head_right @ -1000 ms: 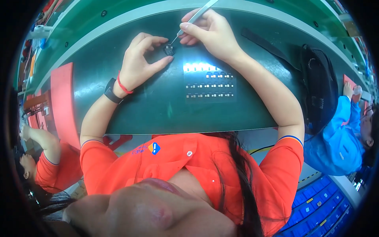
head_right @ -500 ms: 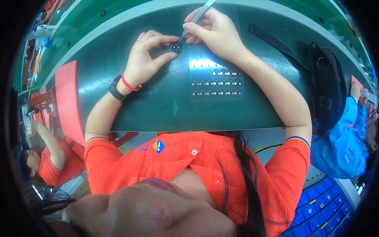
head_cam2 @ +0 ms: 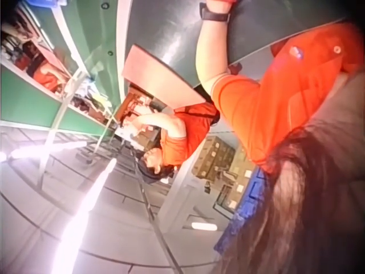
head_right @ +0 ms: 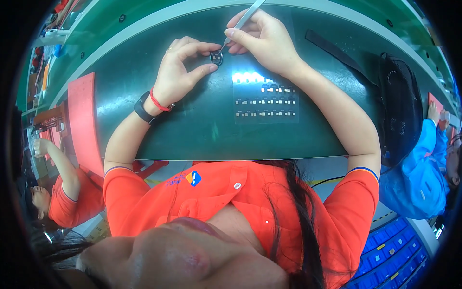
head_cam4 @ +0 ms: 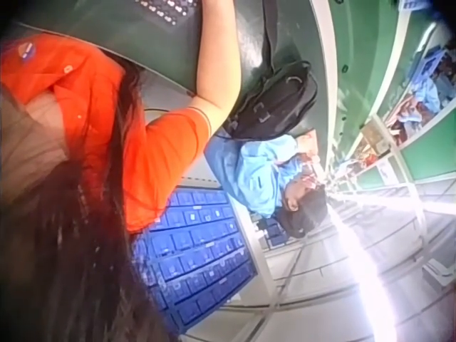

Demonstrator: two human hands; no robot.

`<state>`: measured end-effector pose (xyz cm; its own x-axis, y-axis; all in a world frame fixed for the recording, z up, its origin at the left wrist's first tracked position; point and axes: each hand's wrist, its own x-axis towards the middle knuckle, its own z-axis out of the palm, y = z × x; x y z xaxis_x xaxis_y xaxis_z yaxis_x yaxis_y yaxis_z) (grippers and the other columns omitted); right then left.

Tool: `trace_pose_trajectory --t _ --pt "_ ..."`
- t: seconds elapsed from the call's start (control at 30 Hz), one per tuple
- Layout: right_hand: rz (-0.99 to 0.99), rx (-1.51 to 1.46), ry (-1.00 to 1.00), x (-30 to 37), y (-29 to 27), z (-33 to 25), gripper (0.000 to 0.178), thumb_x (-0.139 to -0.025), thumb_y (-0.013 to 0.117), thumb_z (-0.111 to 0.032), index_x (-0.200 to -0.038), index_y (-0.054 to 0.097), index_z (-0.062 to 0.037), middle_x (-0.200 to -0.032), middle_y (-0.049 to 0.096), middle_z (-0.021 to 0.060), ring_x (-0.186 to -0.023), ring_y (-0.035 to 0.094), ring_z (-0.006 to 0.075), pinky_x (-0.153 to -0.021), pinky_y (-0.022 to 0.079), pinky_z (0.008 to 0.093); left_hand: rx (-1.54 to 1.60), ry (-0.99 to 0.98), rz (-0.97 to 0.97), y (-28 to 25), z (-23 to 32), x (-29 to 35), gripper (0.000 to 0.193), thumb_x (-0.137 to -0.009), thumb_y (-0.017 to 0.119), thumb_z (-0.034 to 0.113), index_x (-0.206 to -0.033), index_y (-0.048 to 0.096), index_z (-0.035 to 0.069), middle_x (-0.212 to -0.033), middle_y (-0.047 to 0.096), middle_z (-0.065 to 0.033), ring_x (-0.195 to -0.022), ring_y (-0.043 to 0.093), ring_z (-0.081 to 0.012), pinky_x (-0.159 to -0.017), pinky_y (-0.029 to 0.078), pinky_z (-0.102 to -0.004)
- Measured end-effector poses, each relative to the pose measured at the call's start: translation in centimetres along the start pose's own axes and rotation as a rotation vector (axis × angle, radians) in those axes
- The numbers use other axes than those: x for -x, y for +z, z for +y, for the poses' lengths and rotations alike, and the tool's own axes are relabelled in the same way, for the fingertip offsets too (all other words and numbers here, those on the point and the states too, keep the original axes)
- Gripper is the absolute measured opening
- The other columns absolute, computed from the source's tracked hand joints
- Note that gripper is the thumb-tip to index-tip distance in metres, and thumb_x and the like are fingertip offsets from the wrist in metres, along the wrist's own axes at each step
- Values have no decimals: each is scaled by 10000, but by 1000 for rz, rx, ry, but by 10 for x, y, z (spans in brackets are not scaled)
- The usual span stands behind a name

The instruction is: Assembling or inspecting small electronic components at a workbench.

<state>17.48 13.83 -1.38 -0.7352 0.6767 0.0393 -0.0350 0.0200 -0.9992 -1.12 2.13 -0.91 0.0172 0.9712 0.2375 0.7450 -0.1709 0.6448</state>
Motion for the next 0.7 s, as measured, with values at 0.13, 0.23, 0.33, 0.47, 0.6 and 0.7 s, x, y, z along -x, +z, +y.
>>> trace_pose_trajectory --t 0.13,0.23,0.33,0.47,0.6,0.7 --pt "15 -5 -3 1 -3 7 224 -919 610 -118 -1086 536 12 -913 652 111 -808 680 162 -689 542 236 -8 0 -4 0 1 0 309 -707 774 164 -1011 719 151 -843 596 -31 -835 511 -213 -821 393 -341" --pt "12 -7 -7 1 -2 7 225 -918 612 -119 -1085 536 13 -914 653 112 -810 681 162 -692 543 237 -12 2 0 0 1 1 311 -706 774 163 -1012 719 151 -844 592 -29 -834 509 -212 -824 390 -342" --pt "9 -1 -14 2 -1 7 222 -918 611 -117 -1083 537 12 -916 653 111 -811 681 162 -695 544 238 -16 3 -3 -1 1 1 310 -710 773 162 -1015 719 153 -848 593 -27 -838 509 -210 -831 386 -342" --pt "14 2 -10 2 1 7 214 -916 612 -113 -1078 543 9 -914 653 109 -811 681 160 -698 543 239 -24 10 1 -1 0 2 314 -715 771 162 -1025 718 158 -855 597 -26 -848 510 -209 -841 384 -340" --pt "18 11 -8 3 1 6 200 -915 611 -107 -1068 550 5 -909 655 105 -810 679 157 -700 541 242 -33 24 -1 0 -1 2 322 -713 772 162 -1031 716 160 -857 598 -25 -850 512 -209 -845 385 -338" --pt "21 8 -13 2 -3 9 195 -913 612 -102 -1063 551 6 -907 655 104 -810 678 155 -702 541 242 -28 20 -9 4 -1 -1 329 -709 774 161 -1033 715 161 -858 599 -23 -848 512 -208 -844 386 -336"
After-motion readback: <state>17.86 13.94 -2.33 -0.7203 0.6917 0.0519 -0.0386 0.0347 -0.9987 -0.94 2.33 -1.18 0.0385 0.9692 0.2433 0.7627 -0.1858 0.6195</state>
